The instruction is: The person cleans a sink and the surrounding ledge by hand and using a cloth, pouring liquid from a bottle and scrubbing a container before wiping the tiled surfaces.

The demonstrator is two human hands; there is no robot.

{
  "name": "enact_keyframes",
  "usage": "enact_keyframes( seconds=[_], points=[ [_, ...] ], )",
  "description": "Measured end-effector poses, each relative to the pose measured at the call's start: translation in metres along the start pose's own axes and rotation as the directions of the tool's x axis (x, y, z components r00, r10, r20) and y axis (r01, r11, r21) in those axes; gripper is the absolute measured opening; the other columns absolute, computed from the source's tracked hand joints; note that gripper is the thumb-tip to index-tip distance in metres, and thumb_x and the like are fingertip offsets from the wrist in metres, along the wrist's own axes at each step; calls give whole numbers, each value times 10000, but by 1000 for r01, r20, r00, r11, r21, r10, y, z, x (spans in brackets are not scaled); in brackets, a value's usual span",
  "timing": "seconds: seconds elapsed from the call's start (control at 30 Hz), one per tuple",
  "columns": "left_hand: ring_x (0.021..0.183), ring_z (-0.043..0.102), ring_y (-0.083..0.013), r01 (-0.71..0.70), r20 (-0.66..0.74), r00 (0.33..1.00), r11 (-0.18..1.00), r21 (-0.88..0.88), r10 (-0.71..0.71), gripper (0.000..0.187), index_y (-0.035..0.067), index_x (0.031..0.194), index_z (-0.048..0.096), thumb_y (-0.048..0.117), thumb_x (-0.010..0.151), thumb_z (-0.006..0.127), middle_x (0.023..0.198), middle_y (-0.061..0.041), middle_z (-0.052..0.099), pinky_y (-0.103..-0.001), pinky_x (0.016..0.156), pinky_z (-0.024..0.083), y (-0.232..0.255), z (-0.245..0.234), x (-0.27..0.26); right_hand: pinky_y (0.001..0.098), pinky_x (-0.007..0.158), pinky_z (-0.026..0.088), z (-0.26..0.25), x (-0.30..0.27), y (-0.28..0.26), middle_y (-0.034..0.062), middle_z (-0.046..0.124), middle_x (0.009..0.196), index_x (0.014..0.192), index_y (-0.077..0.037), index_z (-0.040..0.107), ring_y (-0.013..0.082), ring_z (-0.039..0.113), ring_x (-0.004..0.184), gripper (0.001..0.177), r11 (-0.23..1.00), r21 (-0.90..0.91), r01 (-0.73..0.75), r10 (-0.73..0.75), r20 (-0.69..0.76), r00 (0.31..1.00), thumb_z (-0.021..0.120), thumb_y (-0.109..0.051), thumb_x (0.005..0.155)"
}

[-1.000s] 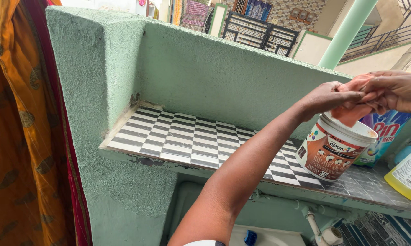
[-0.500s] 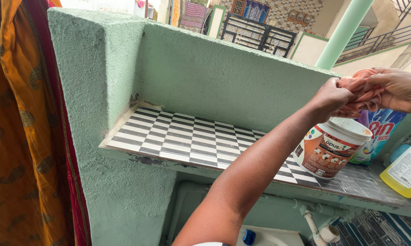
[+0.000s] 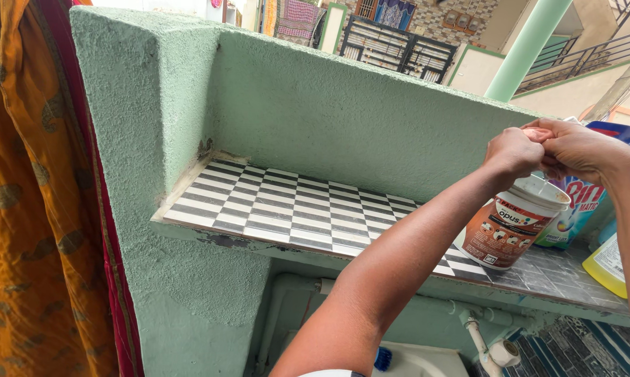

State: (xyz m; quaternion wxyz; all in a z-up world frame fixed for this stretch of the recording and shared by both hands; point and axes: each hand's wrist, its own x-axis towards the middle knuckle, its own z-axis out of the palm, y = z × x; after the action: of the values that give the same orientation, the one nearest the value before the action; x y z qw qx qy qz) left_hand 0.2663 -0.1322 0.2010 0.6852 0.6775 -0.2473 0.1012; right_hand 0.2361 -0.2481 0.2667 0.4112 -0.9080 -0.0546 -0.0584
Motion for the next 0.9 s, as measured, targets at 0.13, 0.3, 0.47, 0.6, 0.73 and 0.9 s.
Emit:
enact_keyframes(
  seconds=[0.13, 0.3, 0.47, 0.6, 0.73, 0.9],
  points=[
    [680, 766, -205, 30, -9, 1000, 997, 70, -29, 269, 159, 1120, 793, 188, 870, 697, 896, -163, 816, -333, 620, 636, 11, -2, -12, 313, 459, 381, 3, 4, 7, 88, 610, 807, 1183, 19, 637, 133, 511, 596, 226, 997, -79, 27, -30, -44, 999, 484, -94, 1061],
    [643, 784, -220, 28, -3, 1000, 996, 80, -28, 259, 163, 1078, 819, 147, 896, 636, 839, -170, 803, -348, 612, 655, 18, -11, -21, 317, 442, 338, 4, 4, 8, 92, 608, 749, 1061, 19, 633, 144, 470, 547, 234, 994, -107, -19, 14, -46, 999, 495, -168, 1083],
    [665, 800, -242, 16, -23, 1000, 997, 80, -15, 191, 43, 982, 807, 80, 853, 671, 829, -188, 800, -372, 599, 671, 23, -15, -26, 318, 416, 334, 6, 0, 4, 61, 521, 670, 974, -32, 605, 144, 430, 509, 286, 993, -111, -36, 33, -34, 999, 476, -253, 1101],
    [670, 765, -263, 42, -63, 997, 999, 11, -41, 219, 80, 980, 790, 192, 900, 620, 819, -190, 771, -390, 590, 627, 33, -18, -39, 320, 405, 357, 10, -3, 0, 35, 541, 655, 946, -27, 600, 127, 460, 500, 243, 991, -132, 12, -18, -39, 999, 470, -190, 1072],
    [708, 767, -258, -65, -140, 988, 997, 47, 71, 214, 21, 977, 780, 180, 902, 657, 802, -217, 756, -390, 637, 605, 28, -21, -33, 316, 385, 363, 8, -11, -6, 18, 492, 624, 939, -35, 561, 122, 437, 469, 187, 987, -113, 116, -117, -3, 993, 482, -154, 1061],
    [744, 751, -249, -157, -151, 970, 967, 200, 189, 214, -31, 865, 746, 15, 660, 786, 791, -204, 754, -376, 658, 596, 24, -33, -26, 299, 398, 421, 13, -25, -19, 53, 549, 631, 989, -64, 567, 134, 501, 467, 35, 993, -38, 109, -107, 68, 992, 533, -53, 986]
  ],
)
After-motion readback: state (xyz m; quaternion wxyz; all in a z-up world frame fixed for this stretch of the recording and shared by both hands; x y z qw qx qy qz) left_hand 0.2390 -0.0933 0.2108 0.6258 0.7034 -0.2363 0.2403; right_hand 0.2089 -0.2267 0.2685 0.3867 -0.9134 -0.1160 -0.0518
